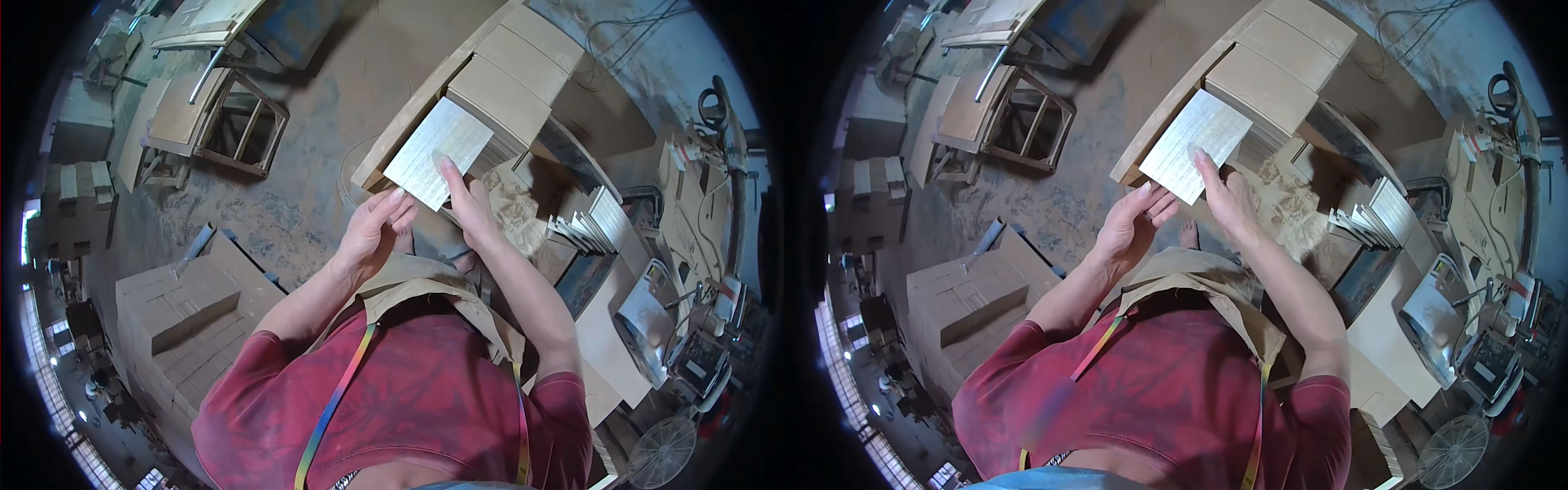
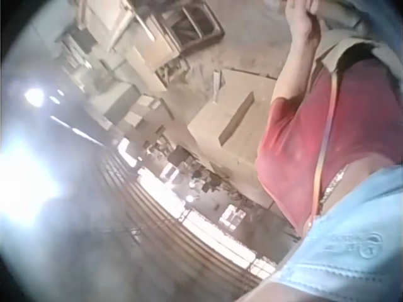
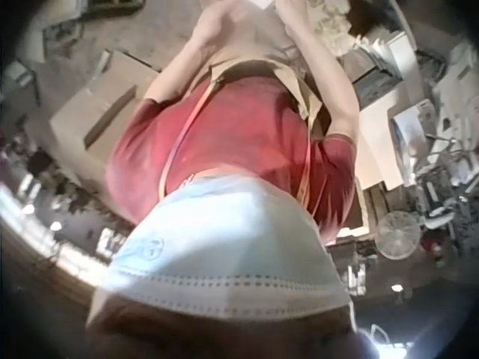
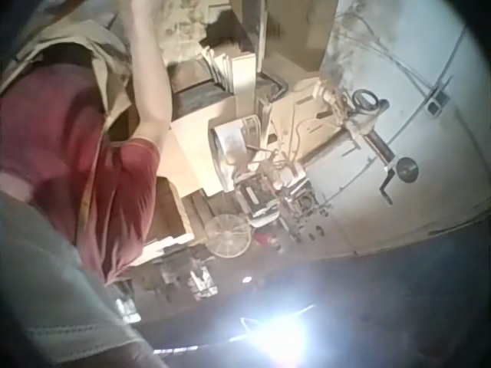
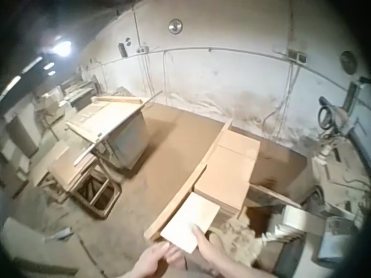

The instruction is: Sorting wooden blocks and feeding them into a processing machine.

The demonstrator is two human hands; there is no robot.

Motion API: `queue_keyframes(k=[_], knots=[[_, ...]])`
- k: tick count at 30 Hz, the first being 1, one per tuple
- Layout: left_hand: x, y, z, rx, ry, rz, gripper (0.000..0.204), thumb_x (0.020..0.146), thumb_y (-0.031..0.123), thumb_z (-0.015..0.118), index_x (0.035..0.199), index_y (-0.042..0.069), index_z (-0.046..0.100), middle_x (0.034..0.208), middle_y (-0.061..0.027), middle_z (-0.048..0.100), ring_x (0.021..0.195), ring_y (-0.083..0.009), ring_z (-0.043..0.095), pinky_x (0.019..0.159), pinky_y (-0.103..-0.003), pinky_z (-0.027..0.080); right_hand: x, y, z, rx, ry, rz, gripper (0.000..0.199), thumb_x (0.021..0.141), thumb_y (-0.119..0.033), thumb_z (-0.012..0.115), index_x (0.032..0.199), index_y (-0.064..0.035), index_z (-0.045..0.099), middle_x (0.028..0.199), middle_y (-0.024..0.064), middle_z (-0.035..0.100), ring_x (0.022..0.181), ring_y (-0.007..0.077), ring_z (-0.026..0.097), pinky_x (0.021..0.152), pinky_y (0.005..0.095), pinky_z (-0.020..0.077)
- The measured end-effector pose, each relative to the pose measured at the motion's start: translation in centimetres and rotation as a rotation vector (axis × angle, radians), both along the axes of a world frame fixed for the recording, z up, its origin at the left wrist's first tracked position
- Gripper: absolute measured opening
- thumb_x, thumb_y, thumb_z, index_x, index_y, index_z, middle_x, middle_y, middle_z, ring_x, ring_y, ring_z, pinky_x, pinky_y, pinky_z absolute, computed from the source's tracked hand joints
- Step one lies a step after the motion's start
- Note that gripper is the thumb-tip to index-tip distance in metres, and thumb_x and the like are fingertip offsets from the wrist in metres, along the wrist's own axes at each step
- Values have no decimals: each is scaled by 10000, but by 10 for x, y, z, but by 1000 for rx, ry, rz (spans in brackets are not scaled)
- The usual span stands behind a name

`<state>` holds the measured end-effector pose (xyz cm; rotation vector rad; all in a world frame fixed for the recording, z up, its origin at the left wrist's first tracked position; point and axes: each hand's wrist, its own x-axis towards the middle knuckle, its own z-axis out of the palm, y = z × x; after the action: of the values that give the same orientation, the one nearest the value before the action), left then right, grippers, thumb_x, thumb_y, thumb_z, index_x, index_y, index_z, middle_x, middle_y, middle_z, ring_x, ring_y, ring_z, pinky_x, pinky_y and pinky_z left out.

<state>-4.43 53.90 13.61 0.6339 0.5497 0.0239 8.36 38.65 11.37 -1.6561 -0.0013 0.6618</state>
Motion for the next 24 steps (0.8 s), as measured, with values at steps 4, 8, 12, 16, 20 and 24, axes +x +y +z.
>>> queue_keyframes(k=[4, 8, 12, 16, 20, 24], knots=[[1, 5, 18, 123, 26, 36, 289, 1084, 260, 744, 1218, 5, 715, 1100, -84, 736, 1020, -110, 643, 938, -280, 496, 0, 12, 23, -214, -147, 193, 787, 1101, -610, 577, 973, 143, 765, 857, 213, 744, 825, 238, 687, 750, 361, 568], [-4, 18, 22, 161, 18, -43, 323, 1102, 293, 707, 1244, 2, 708, 1104, -77, 721, 1029, -117, 632, 973, -302, 487, 5, 22, 23, -235, -174, 336, 834, 1101, -661, 522, 881, 113, 743, 757, 198, 698, 739, 232, 663, 692, 376, 564], [-1, 34, 23, 192, 107, -89, 388, 1140, 298, 616, 1343, -28, 670, 1105, -86, 706, 1026, -160, 628, 974, -337, 494, -2, 40, 33, -279, -34, 419, 852, 1103, -686, 475, 850, 85, 734, 765, 173, 691, 703, 227, 654, 662, 368, 572], [6, 46, 70, 251, 180, 49, 462, 1141, 265, 586, 1445, -83, 581, 1289, -184, 700, 1174, -254, 668, 1089, -395, 485, -27, 8, -14, -5, 30, 216, 759, 1116, -625, 500, 1099, 95, 737, 914, 172, 717, 761, 232, 688, 706, 351, 590], [-51, 78, 38, 308, 139, -86, 549, 1091, 251, 695, 1481, -108, 550, 1430, -236, 663, 1267, -297, 665, 1132, -406, 496, -52, -40, -81, 2, 260, -182, 678, 1105, -557, 580, 1319, 81, 660, 1061, 168, 715, 824, 236, 709, 783, 347, 590], [-84, 73, 9, 202, 561, -452, 638, 1018, 224, 812, 1483, -123, 546, 1363, -226, 689, 1205, -304, 698, 1082, -409, 546, -94, -137, -148, 92, 421, -531, 585, 1101, -459, 617, 1394, 48, 621, 1073, 140, 703, 834, 234, 709, 780, 351, 580]])
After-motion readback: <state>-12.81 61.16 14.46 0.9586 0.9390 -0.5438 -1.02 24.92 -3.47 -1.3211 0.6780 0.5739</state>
